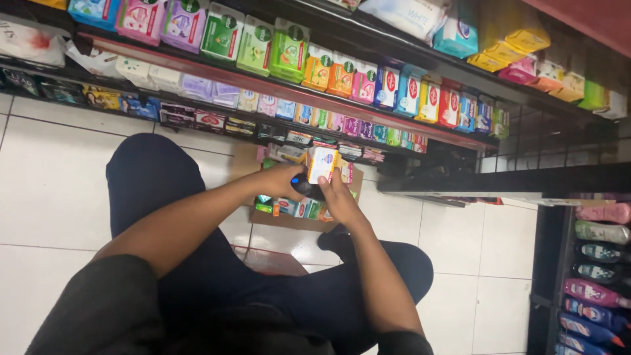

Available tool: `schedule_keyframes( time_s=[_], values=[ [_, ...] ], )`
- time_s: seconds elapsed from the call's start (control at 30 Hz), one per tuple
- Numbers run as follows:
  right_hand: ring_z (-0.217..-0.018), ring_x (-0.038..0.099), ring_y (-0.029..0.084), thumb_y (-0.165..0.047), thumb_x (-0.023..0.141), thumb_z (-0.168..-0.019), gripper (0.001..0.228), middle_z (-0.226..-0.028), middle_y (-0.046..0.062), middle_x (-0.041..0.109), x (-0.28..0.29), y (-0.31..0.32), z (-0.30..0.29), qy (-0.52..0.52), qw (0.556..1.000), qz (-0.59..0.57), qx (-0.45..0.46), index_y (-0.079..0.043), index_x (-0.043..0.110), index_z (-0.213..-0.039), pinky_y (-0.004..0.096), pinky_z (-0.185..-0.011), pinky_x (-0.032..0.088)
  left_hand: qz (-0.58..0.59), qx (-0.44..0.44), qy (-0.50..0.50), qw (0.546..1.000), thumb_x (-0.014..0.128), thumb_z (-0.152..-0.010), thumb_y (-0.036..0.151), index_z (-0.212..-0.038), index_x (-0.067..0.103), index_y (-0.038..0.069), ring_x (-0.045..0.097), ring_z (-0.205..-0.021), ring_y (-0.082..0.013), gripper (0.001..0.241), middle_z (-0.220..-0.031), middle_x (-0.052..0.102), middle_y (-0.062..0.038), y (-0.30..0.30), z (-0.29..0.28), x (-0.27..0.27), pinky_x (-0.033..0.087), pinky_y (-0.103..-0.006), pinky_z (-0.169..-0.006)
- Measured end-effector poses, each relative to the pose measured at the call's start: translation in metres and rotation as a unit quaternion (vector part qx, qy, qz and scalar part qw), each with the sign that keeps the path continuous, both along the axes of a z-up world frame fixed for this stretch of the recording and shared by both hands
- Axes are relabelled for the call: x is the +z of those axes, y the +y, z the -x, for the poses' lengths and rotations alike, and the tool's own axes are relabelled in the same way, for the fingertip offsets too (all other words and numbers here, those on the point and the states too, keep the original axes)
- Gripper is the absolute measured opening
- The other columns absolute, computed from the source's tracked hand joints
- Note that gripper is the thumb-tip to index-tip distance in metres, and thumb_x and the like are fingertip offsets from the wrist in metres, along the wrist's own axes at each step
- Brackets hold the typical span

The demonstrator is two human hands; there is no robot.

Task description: Scan bar soap packages and stock them onto store shelves.

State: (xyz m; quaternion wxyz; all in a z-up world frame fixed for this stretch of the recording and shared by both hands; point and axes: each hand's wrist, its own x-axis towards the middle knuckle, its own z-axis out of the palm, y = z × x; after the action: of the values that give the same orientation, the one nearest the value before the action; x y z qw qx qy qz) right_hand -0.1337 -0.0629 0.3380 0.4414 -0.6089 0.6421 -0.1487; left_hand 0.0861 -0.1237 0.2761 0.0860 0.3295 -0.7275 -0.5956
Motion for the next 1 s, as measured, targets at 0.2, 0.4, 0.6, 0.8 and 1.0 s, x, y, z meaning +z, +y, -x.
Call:
schedule_keyframes(
  time_s=[0.2,0.4,0.6,0.8,1.0],
  values=[
    [-0.089,0.068,0.031,-0.038,0.058,-0.103,0.041,-0.098,0.021,0.07,-0.021,-0.011,0.025,-0.035,0.99,0.047,-0.126,0.0,0.053,-0.117,0.041,-0.081,0.053,0.167,0.085,-0.049,0.981,0.092,-0.059,0.025,-0.113,0.066,0.012,0.061,-0.11,-0.0362,0.061,-0.114,0.067,-0.016,-0.004,-0.005,0.008,0.047,-0.0453,-0.095],
    [-0.084,0.07,0.021,-0.02,0.065,-0.098,0.024,-0.098,0.01,0.07,0.021,-0.017,0.049,-0.263,0.908,0.068,-0.318,-0.004,0.058,-0.114,0.034,-0.076,0.061,0.219,0.143,0.022,0.965,0.087,-0.062,0.019,-0.114,0.068,0.015,0.062,-0.115,-0.0345,0.056,-0.119,0.069,-0.012,-0.009,-0.008,0.017,0.046,-0.0454,-0.1],
    [-0.094,0.072,0.027,-0.009,0.064,-0.098,0.028,-0.108,0.016,0.066,0.094,-0.007,0.117,-0.391,0.781,0.252,-0.416,-0.003,0.051,-0.122,0.042,-0.082,0.061,0.198,0.175,0.045,0.963,0.087,-0.061,0.019,-0.115,0.069,0.016,0.064,-0.111,-0.0337,0.057,-0.119,0.069,-0.012,-0.013,-0.008,0.041,0.05,-0.0419,-0.097],
    [-0.093,0.071,0.021,-0.004,0.063,-0.1,0.027,-0.112,0.016,0.066,0.196,-0.017,0.172,-0.346,0.705,0.428,-0.448,0.002,0.054,-0.125,0.039,-0.088,0.064,0.201,0.171,0.017,0.964,0.089,-0.061,0.02,-0.115,0.069,0.015,0.064,-0.11,-0.0349,0.058,-0.115,0.069,-0.014,-0.016,-0.007,0.043,0.051,-0.043,-0.095],
    [-0.08,0.072,0.018,-0.012,0.068,-0.101,0.029,-0.104,0.011,0.067,0.26,-0.055,0.219,-0.238,0.71,0.476,-0.462,0.003,0.057,-0.123,0.025,-0.066,0.057,0.194,0.175,0.027,0.965,0.089,-0.059,0.015,-0.112,0.069,0.011,0.065,-0.106,-0.0353,0.056,-0.11,0.069,-0.016,-0.02,-0.006,0.029,0.052,-0.0426,-0.092]
  ],
)
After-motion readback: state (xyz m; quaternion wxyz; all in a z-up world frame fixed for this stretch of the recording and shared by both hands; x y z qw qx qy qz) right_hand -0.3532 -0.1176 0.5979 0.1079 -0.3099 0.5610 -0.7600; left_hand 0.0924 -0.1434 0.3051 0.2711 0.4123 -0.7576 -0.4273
